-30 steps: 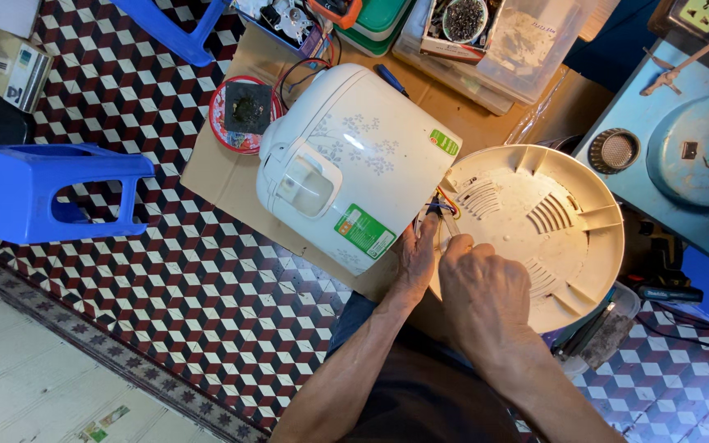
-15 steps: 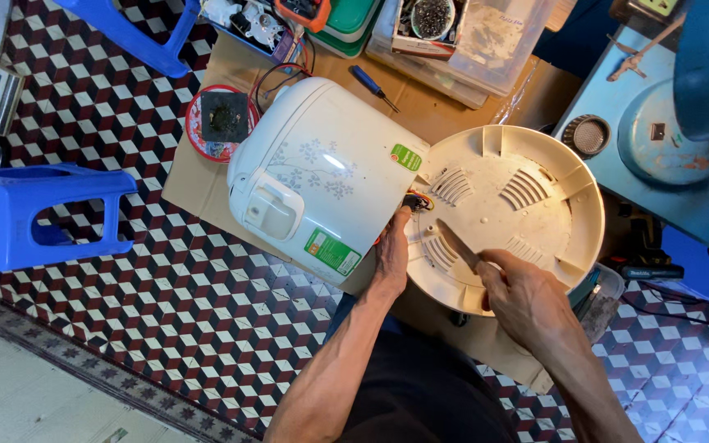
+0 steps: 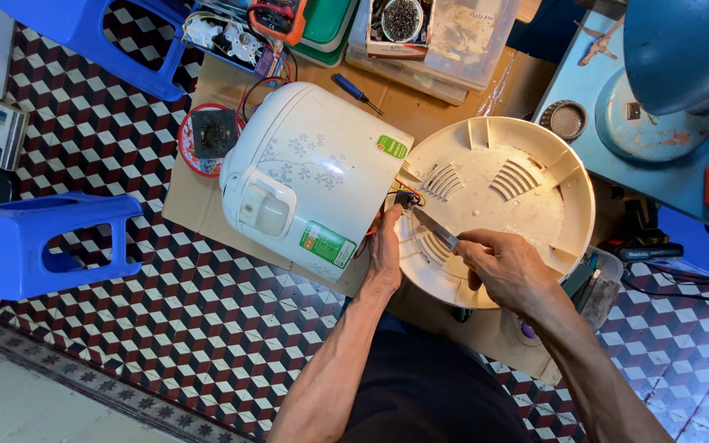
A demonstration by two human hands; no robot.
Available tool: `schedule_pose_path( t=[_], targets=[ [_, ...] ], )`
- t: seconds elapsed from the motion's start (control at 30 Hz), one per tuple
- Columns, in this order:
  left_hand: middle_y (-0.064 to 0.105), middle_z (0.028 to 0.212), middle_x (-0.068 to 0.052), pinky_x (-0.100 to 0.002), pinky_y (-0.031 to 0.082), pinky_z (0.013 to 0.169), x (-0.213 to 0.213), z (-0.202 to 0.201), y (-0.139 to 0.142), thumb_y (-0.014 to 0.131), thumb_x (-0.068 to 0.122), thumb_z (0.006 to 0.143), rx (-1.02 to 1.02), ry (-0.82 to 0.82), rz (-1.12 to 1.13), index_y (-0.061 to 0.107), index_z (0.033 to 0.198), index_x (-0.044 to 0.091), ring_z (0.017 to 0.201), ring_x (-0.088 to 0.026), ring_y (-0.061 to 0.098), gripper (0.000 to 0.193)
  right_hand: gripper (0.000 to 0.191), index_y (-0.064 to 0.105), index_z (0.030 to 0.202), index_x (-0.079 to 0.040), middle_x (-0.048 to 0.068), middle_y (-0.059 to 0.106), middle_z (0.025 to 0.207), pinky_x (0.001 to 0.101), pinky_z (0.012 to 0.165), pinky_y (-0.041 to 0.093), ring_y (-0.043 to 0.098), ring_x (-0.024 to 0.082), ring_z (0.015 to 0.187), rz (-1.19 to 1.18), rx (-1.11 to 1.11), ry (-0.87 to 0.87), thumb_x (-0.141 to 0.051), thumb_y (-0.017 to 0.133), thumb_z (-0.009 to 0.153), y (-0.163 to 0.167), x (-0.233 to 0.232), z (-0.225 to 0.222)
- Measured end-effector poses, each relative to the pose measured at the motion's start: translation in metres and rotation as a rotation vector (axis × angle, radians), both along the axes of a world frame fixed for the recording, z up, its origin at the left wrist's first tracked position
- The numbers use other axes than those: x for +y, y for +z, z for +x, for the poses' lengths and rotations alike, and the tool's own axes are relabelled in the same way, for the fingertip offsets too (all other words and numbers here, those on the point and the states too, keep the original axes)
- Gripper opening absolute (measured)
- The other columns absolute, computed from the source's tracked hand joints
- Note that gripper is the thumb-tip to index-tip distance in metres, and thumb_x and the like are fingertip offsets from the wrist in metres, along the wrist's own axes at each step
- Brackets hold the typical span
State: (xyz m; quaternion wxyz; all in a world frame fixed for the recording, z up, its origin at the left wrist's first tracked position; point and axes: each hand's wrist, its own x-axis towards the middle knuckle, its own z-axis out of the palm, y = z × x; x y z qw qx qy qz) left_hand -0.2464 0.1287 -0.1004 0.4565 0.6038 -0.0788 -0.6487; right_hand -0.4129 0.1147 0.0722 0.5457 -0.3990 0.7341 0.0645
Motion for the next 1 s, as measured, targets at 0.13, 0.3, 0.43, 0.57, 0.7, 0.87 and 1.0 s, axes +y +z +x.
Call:
schedule_pose_path(
  t=[0.13,0.3,0.43,0.57,0.7,0.87,1.0],
  targets=[
    [0.055,0.125,-0.013,-0.039,0.046,0.098,-0.003,-0.003,-0.001,0.064,0.030,0.091,-0.007,0.025,-0.028,0.056,0.127,0.001,0.114,-0.023,0.051,0.047,0.041,0.073,0.127,-0.017,0.010,0.072,0.068,0.0383,0.060,0.052,0.065,0.020,0.063,-0.003,-0.030,0.056,-0.038,0.052,0.099,-0.005,-0.008,-0.002],
    [0.053,0.133,-0.011,-0.037,0.044,0.102,-0.005,-0.004,0.005,0.061,0.031,0.090,0.028,0.001,-0.026,0.052,0.136,0.006,0.122,-0.022,0.049,0.053,0.041,0.071,0.130,-0.020,0.010,0.074,0.069,0.0389,0.061,0.056,0.069,0.019,0.064,-0.030,-0.009,0.100,-0.039,0.049,0.101,-0.009,-0.012,0.000],
    [0.051,0.138,-0.012,-0.038,0.043,0.105,-0.006,-0.002,0.011,0.059,0.031,0.090,0.054,-0.028,-0.029,0.047,0.143,0.008,0.126,-0.023,0.048,0.059,0.040,0.068,0.133,-0.023,0.010,0.075,0.071,0.0420,0.063,0.059,0.070,0.021,0.066,0.026,0.039,0.129,-0.040,0.049,0.102,-0.007,-0.014,0.002],
    [0.051,0.141,-0.015,-0.038,0.040,0.108,-0.007,-0.002,0.010,0.057,0.035,0.092,-0.051,-0.092,-0.047,0.047,0.144,0.004,0.128,-0.024,0.048,0.061,0.040,0.069,0.131,-0.019,0.011,0.074,0.072,0.0379,0.063,0.060,0.073,0.020,0.068,-0.011,0.032,0.180,-0.040,0.051,0.102,-0.009,-0.019,0.005],
    [0.053,0.139,-0.016,-0.039,0.040,0.108,-0.007,-0.001,0.008,0.054,0.041,0.093,-0.096,-0.153,0.003,0.049,0.142,0.002,0.126,-0.025,0.049,0.063,0.042,0.068,0.132,-0.017,0.010,0.073,0.073,0.0354,0.061,0.061,0.074,0.019,0.068,-0.016,0.018,0.222,-0.041,0.053,0.101,-0.012,-0.019,0.006],
    [0.052,0.139,-0.016,-0.038,0.042,0.106,-0.007,-0.002,0.010,0.055,0.039,0.092,-0.073,-0.112,-0.025,0.047,0.144,0.005,0.125,-0.025,0.049,0.063,0.041,0.067,0.133,-0.019,0.009,0.074,0.072,0.0366,0.061,0.061,0.073,0.019,0.067,-0.014,0.031,0.210,-0.040,0.052,0.101,-0.011,-0.018,0.004],
    [0.052,0.138,-0.017,-0.039,0.044,0.104,-0.008,-0.004,0.014,0.057,0.035,0.092,-0.060,-0.079,-0.032,0.047,0.143,0.004,0.124,-0.026,0.050,0.061,0.040,0.069,0.131,-0.021,0.010,0.074,0.072,0.0372,0.060,0.060,0.072,0.020,0.065,-0.007,0.045,0.173,-0.040,0.050,0.102,-0.011,-0.017,0.001]
  ],
)
